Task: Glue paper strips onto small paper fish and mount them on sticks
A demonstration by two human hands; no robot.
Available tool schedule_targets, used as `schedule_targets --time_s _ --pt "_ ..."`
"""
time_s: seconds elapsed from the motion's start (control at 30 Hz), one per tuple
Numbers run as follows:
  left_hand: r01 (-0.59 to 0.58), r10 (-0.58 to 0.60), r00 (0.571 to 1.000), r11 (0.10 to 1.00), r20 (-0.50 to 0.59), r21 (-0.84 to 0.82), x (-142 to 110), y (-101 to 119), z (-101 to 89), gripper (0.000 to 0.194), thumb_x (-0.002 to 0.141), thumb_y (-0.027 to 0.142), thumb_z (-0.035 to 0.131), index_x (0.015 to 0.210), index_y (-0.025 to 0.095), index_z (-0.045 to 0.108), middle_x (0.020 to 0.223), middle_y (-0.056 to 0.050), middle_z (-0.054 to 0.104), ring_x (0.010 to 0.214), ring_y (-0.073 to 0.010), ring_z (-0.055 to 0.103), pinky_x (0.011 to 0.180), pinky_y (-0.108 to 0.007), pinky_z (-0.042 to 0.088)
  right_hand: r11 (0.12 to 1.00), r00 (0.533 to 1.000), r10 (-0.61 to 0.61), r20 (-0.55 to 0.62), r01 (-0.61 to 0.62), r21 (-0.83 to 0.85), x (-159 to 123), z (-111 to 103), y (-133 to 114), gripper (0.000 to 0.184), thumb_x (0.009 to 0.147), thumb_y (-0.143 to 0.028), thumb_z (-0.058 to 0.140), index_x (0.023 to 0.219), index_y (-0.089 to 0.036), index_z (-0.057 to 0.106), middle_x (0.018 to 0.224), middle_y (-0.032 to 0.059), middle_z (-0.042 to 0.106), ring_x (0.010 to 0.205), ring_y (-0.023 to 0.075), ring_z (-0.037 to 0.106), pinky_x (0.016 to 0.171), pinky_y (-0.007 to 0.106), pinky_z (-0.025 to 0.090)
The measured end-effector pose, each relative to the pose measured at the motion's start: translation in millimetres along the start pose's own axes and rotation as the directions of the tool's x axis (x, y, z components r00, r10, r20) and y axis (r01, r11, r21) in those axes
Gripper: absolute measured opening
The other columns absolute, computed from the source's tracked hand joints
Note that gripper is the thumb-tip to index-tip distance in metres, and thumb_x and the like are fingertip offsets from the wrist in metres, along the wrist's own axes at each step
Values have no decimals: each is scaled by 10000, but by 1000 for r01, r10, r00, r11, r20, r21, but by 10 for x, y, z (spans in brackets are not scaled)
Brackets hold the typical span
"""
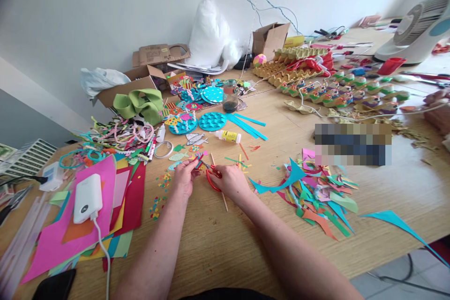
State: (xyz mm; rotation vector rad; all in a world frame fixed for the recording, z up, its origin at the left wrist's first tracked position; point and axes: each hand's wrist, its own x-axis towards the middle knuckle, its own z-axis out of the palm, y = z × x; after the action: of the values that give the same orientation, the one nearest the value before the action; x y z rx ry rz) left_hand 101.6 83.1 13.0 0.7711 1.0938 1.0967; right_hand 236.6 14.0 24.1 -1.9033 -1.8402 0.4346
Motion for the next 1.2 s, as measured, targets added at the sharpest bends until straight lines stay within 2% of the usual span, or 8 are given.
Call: schedule_targets --time_s 0.37,0.67,0.9,1.2 --pt "5 -5 1000 1000 -4 -9 -14 19 14 212 487 262 743 607 125 635 583 15 585 482 -70 489 426 -195 399 1000 1000 13 3 -13 -14 -4 -25 -8 315 866 -375 462 715 -191 669 632 44 668 541 129 546 530 234 283" --pt "9 -7 1000 997 25 -72 -42 45 9 194 537 274 705 611 134 594 568 21 574 473 -82 509 434 -208 429 999 1000 28 -1 -28 -24 -2 -22 -6 327 870 -396 459 732 -202 684 662 49 686 574 137 576 552 234 297" --pt "-50 50 999 999 -17 1 -35 33 19 246 512 299 747 579 134 578 556 29 551 466 -67 490 429 -190 418 1000 1000 4 -10 -4 -15 -3 -25 -6 320 862 -390 461 719 -194 670 618 39 658 546 131 552 537 231 292" --pt "-69 69 998 996 -4 52 -28 23 22 237 518 323 736 580 134 606 574 20 559 498 -74 486 438 -194 411 1000 1000 -4 -25 3 -27 2 -13 5 312 850 -392 463 693 -194 646 606 39 644 551 140 547 539 240 289"
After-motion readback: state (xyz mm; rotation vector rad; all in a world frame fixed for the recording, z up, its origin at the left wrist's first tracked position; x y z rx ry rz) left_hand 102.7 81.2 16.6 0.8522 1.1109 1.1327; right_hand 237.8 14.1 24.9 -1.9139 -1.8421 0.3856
